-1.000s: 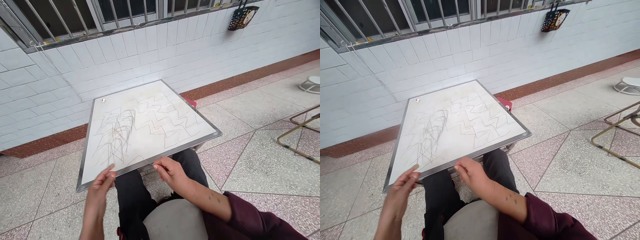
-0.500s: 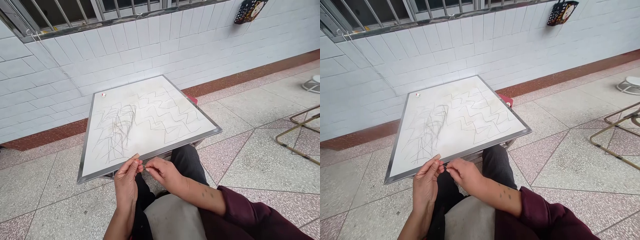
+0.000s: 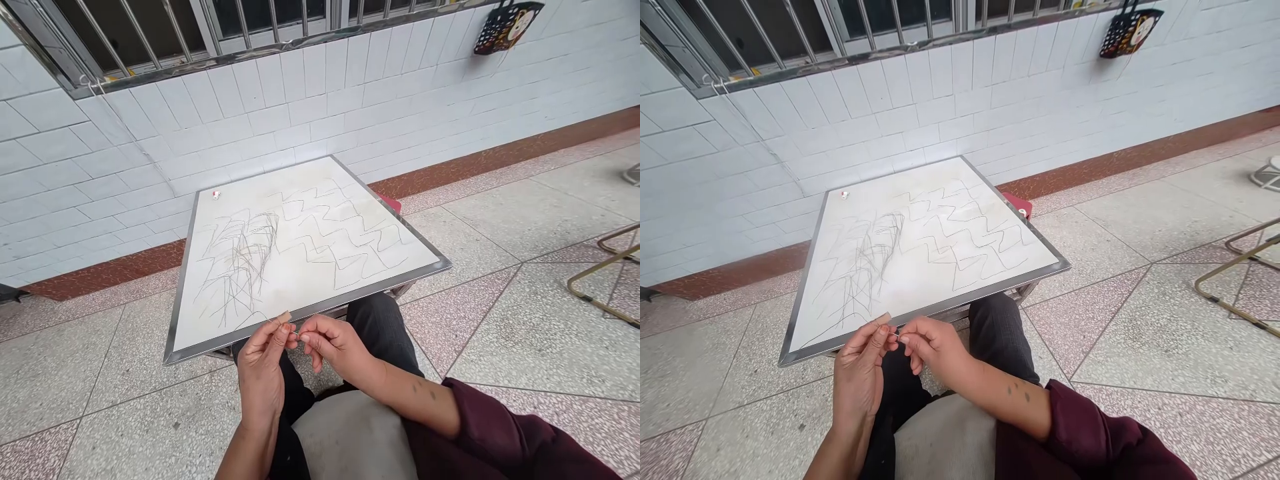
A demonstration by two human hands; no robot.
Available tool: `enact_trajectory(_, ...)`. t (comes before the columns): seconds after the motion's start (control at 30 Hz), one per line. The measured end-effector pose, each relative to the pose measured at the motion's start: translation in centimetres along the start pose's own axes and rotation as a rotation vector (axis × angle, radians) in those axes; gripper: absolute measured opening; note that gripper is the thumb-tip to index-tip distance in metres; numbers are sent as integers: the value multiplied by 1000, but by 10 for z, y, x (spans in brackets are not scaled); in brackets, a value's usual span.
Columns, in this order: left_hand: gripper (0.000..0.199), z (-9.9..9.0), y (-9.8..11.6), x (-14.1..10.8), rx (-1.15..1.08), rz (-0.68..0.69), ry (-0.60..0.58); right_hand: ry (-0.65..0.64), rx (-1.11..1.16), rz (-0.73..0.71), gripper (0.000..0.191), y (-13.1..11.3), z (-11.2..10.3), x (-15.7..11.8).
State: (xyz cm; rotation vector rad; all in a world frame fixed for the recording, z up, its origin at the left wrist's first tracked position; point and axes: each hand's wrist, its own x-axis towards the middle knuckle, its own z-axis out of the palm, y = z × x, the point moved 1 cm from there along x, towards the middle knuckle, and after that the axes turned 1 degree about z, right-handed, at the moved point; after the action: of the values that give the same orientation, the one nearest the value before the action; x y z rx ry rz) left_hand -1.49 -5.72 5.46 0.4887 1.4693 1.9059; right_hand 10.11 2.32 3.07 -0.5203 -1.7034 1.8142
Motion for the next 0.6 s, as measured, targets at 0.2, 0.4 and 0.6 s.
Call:
enact_trajectory(0.2,28,-1,6,-3,-30,51,129,-7,-116,-68,23,0,3,-4)
enact_trajectory(0.4,28,0,10,-6,-81,90,166,70,-137,-31,16,-5,6,-6)
enact_trajectory(0.6,27,1,2,-10,-43,53,52,100,-205,-69,12,-10,9,-8)
